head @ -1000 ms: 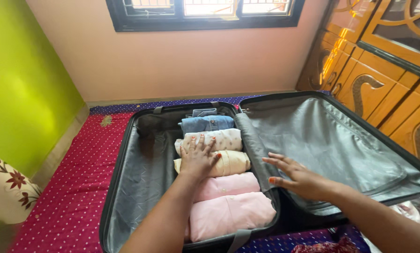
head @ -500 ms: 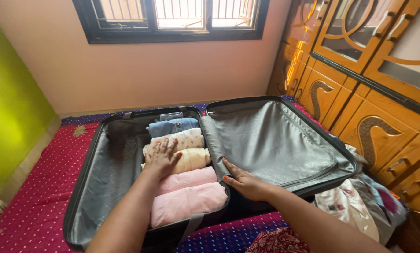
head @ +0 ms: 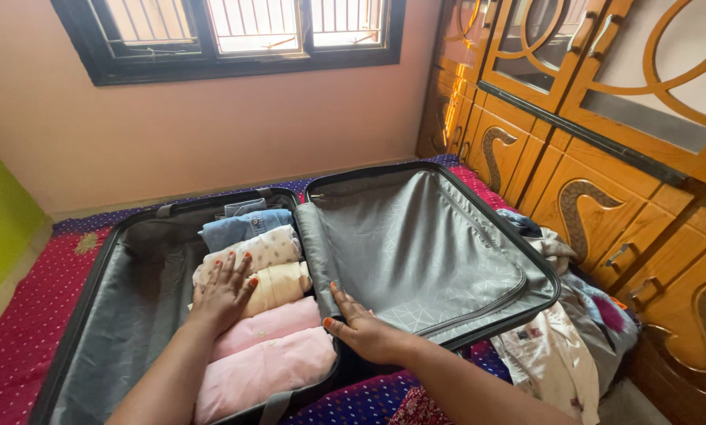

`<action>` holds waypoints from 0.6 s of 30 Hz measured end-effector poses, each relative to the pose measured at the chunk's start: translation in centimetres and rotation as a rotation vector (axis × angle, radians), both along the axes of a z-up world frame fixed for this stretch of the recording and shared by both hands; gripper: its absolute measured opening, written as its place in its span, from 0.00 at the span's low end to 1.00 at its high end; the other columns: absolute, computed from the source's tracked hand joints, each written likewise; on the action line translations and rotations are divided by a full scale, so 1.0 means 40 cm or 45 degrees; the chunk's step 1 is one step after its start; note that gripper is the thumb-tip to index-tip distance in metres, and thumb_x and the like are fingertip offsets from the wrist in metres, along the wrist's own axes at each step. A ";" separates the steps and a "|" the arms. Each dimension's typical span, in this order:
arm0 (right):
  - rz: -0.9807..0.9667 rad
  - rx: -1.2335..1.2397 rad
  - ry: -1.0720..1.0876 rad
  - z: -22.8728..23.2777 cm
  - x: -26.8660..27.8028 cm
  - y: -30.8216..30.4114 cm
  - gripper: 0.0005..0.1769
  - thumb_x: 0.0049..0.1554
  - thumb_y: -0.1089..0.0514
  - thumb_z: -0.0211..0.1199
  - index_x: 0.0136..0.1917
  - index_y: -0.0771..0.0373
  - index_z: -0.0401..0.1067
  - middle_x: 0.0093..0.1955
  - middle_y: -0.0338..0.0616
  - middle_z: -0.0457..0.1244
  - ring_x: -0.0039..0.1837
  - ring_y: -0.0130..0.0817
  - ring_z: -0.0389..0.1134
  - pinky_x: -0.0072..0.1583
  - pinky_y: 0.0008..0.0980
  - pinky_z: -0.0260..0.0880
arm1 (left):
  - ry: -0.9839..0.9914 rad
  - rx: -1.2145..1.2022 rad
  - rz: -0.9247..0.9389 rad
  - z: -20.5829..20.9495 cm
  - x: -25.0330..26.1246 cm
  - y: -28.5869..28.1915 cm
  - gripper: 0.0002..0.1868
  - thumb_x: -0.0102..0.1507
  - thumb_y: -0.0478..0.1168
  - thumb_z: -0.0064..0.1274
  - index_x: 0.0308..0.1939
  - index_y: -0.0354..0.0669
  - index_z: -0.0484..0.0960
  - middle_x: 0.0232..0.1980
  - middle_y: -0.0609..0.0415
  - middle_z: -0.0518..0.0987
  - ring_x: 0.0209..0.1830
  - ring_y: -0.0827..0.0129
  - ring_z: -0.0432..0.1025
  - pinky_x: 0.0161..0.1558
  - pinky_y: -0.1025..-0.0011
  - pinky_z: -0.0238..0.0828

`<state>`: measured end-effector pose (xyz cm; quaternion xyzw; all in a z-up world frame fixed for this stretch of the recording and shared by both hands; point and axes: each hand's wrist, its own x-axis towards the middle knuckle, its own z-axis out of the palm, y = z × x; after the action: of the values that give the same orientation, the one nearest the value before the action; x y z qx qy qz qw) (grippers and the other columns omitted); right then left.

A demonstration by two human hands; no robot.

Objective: The person buttons a denim shirt, folds it, and places it inside a suitcase along with other rolled and folded clothing items before placing a white patterned shirt on top.

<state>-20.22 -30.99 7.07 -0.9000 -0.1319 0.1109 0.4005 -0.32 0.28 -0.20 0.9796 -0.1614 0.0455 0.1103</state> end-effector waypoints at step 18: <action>-0.193 -0.094 -0.126 0.045 -0.024 0.037 0.52 0.61 0.30 0.47 0.85 0.59 0.35 0.86 0.57 0.38 0.84 0.52 0.40 0.77 0.53 0.42 | -0.184 -0.156 -0.046 0.196 -0.012 -0.239 0.34 0.69 0.66 0.30 0.69 0.55 0.72 0.78 0.50 0.65 0.78 0.56 0.58 0.72 0.54 0.54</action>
<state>-21.19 -29.52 8.86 -0.9259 -0.0787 0.0404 0.3673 -0.78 -9.28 7.62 0.9622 -0.1834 0.1239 0.1589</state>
